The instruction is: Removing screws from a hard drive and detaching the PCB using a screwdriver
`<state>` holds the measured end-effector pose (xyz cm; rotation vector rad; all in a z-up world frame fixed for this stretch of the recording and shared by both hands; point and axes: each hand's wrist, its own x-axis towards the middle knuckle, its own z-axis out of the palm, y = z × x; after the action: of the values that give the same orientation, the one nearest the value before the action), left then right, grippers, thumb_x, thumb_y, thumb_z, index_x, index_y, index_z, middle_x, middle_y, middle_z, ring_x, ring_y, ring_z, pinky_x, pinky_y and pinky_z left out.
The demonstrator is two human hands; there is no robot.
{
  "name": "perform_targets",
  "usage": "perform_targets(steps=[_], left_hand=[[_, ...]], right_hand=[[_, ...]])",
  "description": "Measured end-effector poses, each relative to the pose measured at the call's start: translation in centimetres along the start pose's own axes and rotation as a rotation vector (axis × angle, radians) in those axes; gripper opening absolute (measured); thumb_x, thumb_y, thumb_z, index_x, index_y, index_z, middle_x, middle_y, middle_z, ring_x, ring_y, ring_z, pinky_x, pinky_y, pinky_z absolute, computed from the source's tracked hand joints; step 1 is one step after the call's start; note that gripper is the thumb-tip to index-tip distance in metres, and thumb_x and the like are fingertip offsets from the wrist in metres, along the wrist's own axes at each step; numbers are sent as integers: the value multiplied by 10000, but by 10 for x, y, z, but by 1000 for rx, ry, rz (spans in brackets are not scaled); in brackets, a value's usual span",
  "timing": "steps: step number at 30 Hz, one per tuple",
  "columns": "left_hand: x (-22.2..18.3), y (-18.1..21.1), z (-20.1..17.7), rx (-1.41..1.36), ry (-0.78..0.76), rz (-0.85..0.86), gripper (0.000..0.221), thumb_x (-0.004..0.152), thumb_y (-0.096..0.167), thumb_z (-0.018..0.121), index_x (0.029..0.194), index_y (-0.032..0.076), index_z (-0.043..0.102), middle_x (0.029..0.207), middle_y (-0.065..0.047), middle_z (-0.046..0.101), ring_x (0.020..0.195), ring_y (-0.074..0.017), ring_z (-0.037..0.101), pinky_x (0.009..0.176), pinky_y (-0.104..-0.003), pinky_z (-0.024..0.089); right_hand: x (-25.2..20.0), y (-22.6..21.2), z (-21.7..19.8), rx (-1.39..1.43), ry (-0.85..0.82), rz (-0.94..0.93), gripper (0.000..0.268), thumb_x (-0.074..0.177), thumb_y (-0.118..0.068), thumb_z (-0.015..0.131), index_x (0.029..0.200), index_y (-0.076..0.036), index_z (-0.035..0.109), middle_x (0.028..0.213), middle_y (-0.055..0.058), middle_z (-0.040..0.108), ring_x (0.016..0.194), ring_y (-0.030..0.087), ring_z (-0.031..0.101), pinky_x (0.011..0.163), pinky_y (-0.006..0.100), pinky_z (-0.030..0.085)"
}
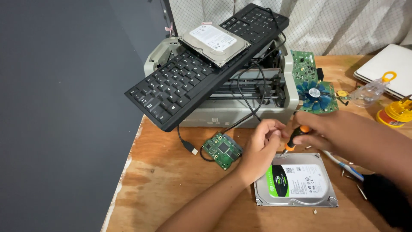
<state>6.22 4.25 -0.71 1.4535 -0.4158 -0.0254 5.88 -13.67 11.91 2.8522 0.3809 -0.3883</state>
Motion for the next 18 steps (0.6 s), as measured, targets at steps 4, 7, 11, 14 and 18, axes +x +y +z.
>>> perform_targets(steps=[4,7,11,14,18], left_hand=[[2,1,1,23,7,-14,187,1039,104,470,1189,87,580,1027,-21,688,986,-125,642,892,-276,480],[1,-2,2,1,13,-12,158,1045,129,493,1171,99,584,1025,-11,680,978,-111,635,893,-266,484],[-4,5,1,-19,-3,1,155,1066,171,498,1184,105,574,1050,-5,629,952,-110,589,847,-260,497],[-2,-3,1,4,-13,64,146,1072,188,494,1164,115,581,1076,-1,632,980,-113,588,892,-270,467],[-5,10,2,101,19,-7,176,1029,124,482,1147,116,612,1033,10,697,979,-119,648,874,-277,479]], right_hand=[[-1,3,0,58,-15,-9,291,950,-668,532,1009,-385,500,794,-90,737,796,130,740,691,318,516],[-2,-1,4,72,35,-68,318,953,-661,540,994,-350,489,770,-61,728,753,168,741,672,340,518],[-9,-18,-9,80,17,-69,339,990,-657,473,1062,-325,462,781,24,701,781,240,722,675,404,505],[-9,-22,-6,105,47,-48,366,981,-648,483,1080,-295,465,813,52,729,829,285,739,665,438,497],[-23,-4,4,130,97,5,365,978,-641,520,1029,-289,441,719,44,702,680,259,710,616,402,473]])
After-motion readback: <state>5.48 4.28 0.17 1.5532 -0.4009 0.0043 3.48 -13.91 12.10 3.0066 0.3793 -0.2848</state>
